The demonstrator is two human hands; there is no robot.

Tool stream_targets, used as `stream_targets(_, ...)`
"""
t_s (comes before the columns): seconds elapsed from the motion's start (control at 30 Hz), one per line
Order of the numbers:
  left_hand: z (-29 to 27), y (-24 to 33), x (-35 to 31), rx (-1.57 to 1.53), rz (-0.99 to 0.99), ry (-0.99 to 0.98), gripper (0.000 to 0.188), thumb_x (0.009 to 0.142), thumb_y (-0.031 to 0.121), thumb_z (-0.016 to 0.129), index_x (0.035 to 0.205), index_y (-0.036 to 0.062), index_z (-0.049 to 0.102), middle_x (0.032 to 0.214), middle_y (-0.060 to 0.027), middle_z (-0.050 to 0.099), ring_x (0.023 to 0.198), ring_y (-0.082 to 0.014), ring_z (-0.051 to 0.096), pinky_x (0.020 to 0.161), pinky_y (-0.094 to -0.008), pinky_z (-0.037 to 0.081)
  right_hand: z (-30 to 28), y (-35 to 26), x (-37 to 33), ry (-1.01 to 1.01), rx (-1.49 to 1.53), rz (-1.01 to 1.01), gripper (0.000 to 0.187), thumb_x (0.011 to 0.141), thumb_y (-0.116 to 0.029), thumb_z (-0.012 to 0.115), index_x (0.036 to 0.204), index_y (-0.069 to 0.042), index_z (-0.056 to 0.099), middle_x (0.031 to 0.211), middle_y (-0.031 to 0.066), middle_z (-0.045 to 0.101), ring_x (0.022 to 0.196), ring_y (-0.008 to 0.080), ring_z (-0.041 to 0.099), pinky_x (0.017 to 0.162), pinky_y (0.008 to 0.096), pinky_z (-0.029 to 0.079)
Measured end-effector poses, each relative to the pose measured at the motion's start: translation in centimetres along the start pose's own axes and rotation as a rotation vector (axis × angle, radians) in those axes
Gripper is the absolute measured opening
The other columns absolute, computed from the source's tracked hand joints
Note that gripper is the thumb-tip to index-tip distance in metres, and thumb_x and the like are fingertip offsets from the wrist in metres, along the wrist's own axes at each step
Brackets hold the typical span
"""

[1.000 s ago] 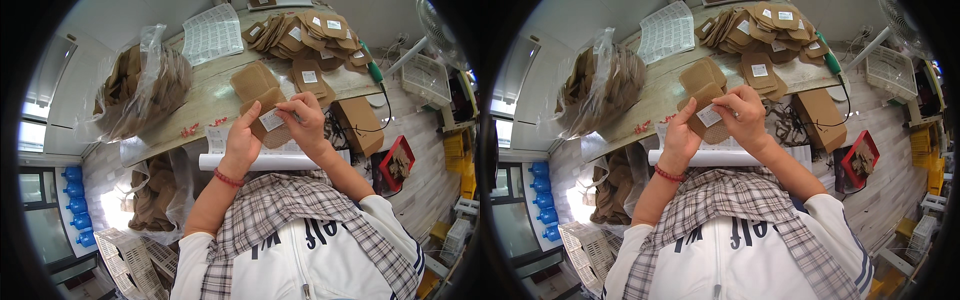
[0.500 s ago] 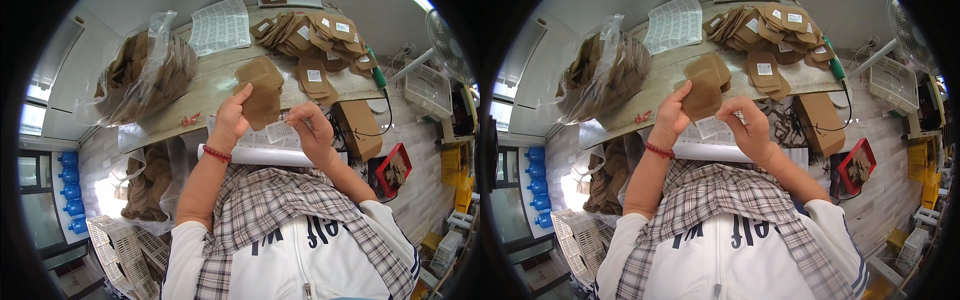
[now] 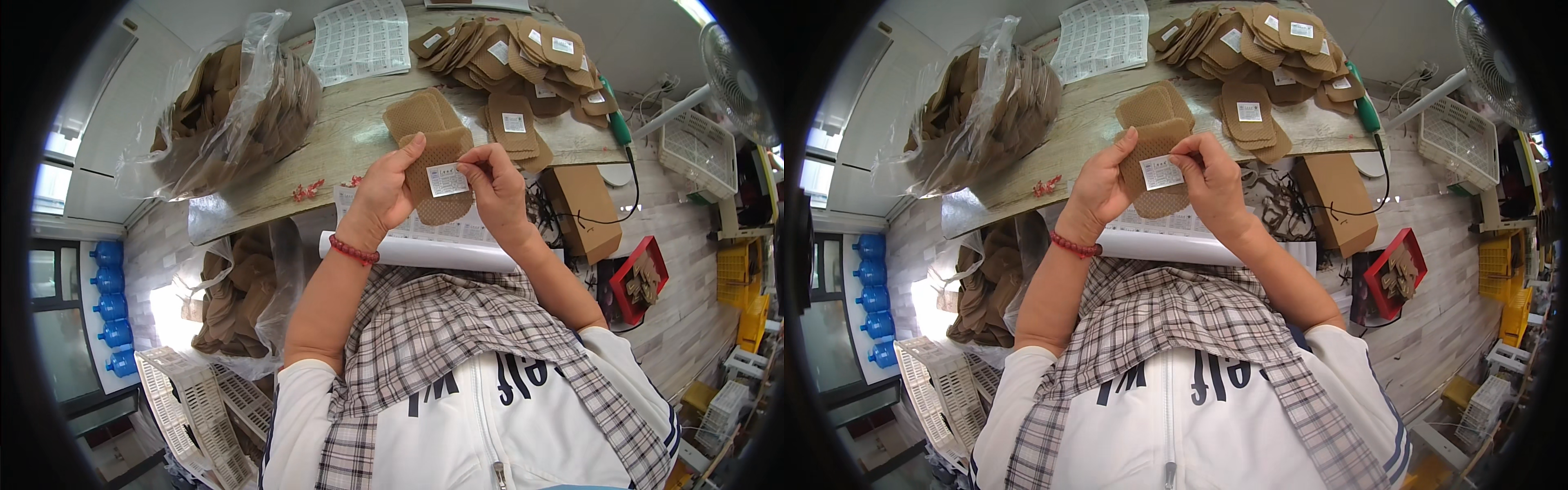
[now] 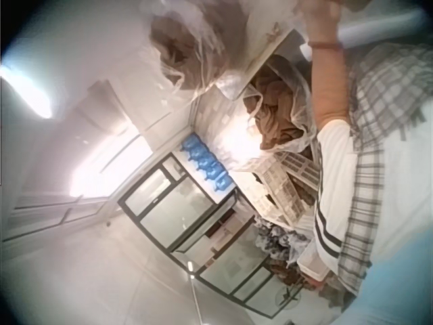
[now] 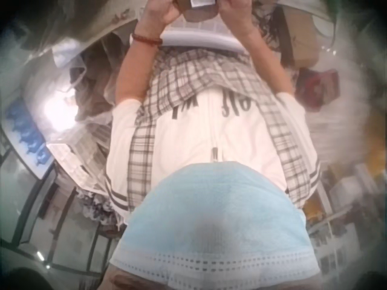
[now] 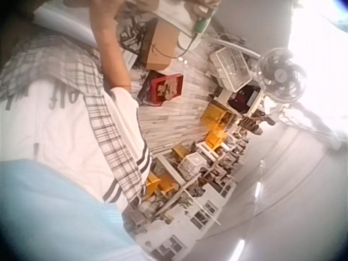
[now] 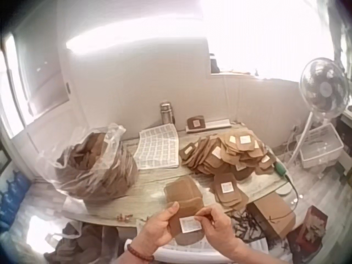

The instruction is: The person repeatedly peels small labels from a roll and sticks them onto small brown packages on a table. They handle the packages one at a time, placing each labeled package into a growing stack.

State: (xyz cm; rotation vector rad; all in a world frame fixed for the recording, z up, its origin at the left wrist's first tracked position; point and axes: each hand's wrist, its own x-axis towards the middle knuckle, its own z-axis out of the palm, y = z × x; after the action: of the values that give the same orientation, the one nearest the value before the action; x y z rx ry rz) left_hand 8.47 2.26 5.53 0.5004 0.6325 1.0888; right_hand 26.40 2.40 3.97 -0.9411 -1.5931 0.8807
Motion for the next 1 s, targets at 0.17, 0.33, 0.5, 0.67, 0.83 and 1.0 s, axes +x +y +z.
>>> stream_targets(0.17, 0.4, 0.1, 0.0, -0.044, 0.006, -0.002, 0.044, 0.105, 0.031, 0.048, 0.132, -0.0036, 0.049, 0.127, -0.015, 0.06, 0.115, -0.0255, 0.062, 0.099, -0.0408, 0.052, 0.1, 0.1, 0.3, 0.013, -0.035, -0.038, 0.011, 0.089, 0.001, 0.067, 0.094, -0.001, 0.058, 0.081, 0.0084, 0.066, 0.073, 0.0159, 0.064, 0.068, 0.0283, 0.052)
stream_targets(0.33, 0.4, 0.1, 0.1, -0.066, 0.023, 0.0, 0.042, 0.104, 0.029, 0.05, 0.13, -0.0037, 0.051, 0.125, -0.0145, 0.061, 0.114, -0.0255, 0.062, 0.099, -0.0409, 0.052, 0.4, 0.0, 0.3, 0.03, -0.078, -0.083, 0.011, 0.088, 0.001, 0.068, 0.094, -0.001, 0.059, 0.081, 0.0097, 0.066, 0.073, 0.019, 0.065, 0.068, 0.0298, 0.053)
stream_targets(0.5, -0.1, -0.1, 0.4, -0.087, 0.014, 0.02, 0.041, 0.104, 0.03, 0.05, 0.13, -0.0029, 0.051, 0.125, -0.014, 0.061, 0.116, -0.0252, 0.061, 0.1, -0.041, 0.051, 0.6, 0.4, 0.5, 0.037, -0.109, -0.09, 0.011, 0.087, 0.002, 0.068, 0.093, -0.001, 0.059, 0.081, 0.0111, 0.065, 0.073, 0.0217, 0.065, 0.067, 0.0313, 0.053)
stream_targets(0.67, -0.1, 0.2, 0.4, -0.097, 0.015, 0.009, 0.036, 0.101, 0.021, 0.057, 0.128, -0.0033, 0.054, 0.123, -0.0124, 0.062, 0.113, -0.0239, 0.061, 0.1, -0.0386, 0.051, 0.8, 0.4, 0.7, 0.042, -0.147, -0.112, 0.011, 0.086, 0.001, 0.068, 0.093, -0.002, 0.06, 0.083, 0.0125, 0.065, 0.073, 0.0256, 0.066, 0.066, 0.0333, 0.053)
stream_targets(0.83, -0.7, 0.3, 0.2, 0.023, 0.013, -0.017, 0.032, 0.091, 0.003, 0.062, 0.122, -0.0043, 0.058, 0.12, -0.0108, 0.064, 0.11, -0.0213, 0.062, 0.099, -0.0354, 0.049, 0.7, 0.0, 1.0, 0.044, -0.175, -0.111, 0.012, 0.085, 0.001, 0.069, 0.092, -0.002, 0.06, 0.084, 0.0128, 0.063, 0.073, 0.029, 0.065, 0.065, 0.035, 0.053)
stream_targets(1.0, -0.4, 0.2, 0.1, 0.091, 0.044, -0.008, 0.034, 0.089, -0.003, 0.061, 0.123, -0.0045, 0.059, 0.119, -0.01, 0.065, 0.11, -0.0195, 0.061, 0.1, -0.0342, 0.047, 0.6, -0.2, 1.3, 0.068, -0.208, -0.158, 0.013, 0.084, 0.001, 0.069, 0.092, -0.003, 0.06, 0.085, 0.0132, 0.063, 0.072, 0.0309, 0.064, 0.064, 0.0361, 0.052)
